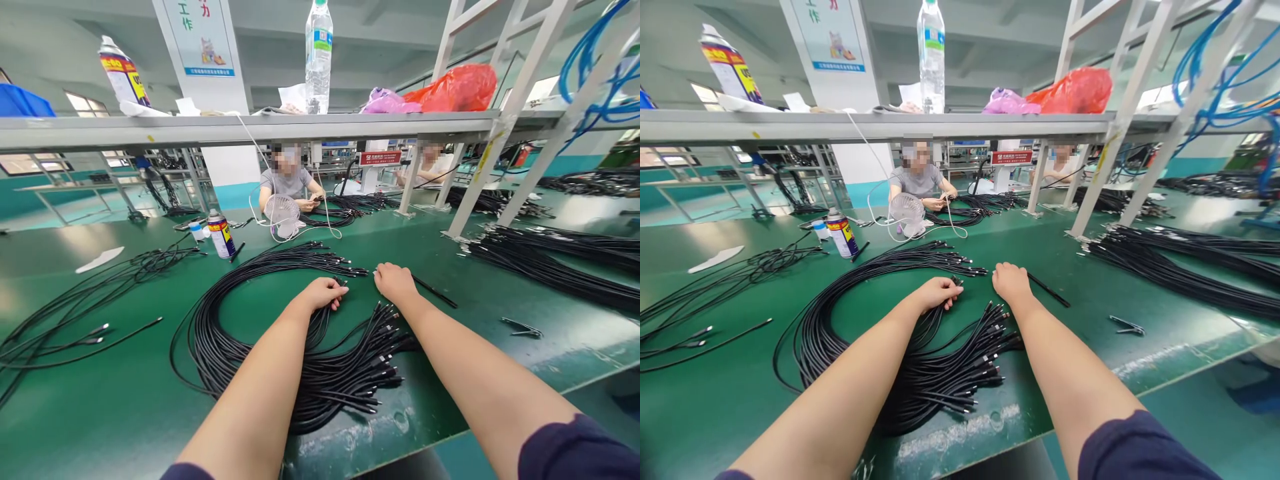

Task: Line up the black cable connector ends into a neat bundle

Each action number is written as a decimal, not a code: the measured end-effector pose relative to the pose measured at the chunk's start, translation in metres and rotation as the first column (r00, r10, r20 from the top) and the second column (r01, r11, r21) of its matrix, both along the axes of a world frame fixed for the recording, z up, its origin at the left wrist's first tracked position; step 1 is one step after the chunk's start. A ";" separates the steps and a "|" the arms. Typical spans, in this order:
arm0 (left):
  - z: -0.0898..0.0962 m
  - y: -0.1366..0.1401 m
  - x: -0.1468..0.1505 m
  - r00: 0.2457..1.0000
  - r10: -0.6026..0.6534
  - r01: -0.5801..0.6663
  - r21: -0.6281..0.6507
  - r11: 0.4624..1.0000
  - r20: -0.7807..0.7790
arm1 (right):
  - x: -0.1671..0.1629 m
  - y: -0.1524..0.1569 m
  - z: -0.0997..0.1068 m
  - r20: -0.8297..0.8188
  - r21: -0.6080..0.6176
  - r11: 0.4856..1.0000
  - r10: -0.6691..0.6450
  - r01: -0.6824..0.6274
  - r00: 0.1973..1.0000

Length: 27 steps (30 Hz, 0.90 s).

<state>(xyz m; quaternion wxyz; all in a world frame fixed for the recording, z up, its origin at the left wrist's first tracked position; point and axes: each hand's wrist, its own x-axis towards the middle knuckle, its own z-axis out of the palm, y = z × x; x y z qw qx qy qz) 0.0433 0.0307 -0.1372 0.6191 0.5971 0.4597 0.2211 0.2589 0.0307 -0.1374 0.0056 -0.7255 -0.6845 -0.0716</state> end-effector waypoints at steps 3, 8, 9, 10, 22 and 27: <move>-0.004 0.003 0.000 1.000 0.004 -0.004 -0.018 1.000 0.014 | 0.002 0.003 -0.003 0.015 0.007 1.000 0.015 -0.015 1.000; -0.006 0.010 -0.002 0.999 -0.019 0.024 -0.096 0.995 0.047 | 0.007 0.008 -0.007 0.029 -0.004 0.999 0.054 -0.054 0.998; -0.006 0.011 -0.002 0.998 -0.027 0.033 -0.120 0.992 0.051 | 0.007 0.009 -0.007 0.031 -0.008 0.998 0.066 -0.066 0.997; -0.007 0.013 -0.003 0.998 -0.035 0.043 -0.145 0.988 0.056 | 0.008 0.010 -0.008 0.032 -0.012 0.997 0.078 -0.078 0.996; 0.001 0.035 -0.012 0.979 -0.162 0.197 -0.403 0.893 0.121 | 0.009 0.019 0.005 0.030 -0.112 0.977 0.187 -0.183 0.982; -0.001 0.055 -0.017 0.946 -0.293 0.324 -0.451 0.832 0.139 | 0.010 0.028 0.005 0.060 -0.129 0.971 0.213 -0.204 0.975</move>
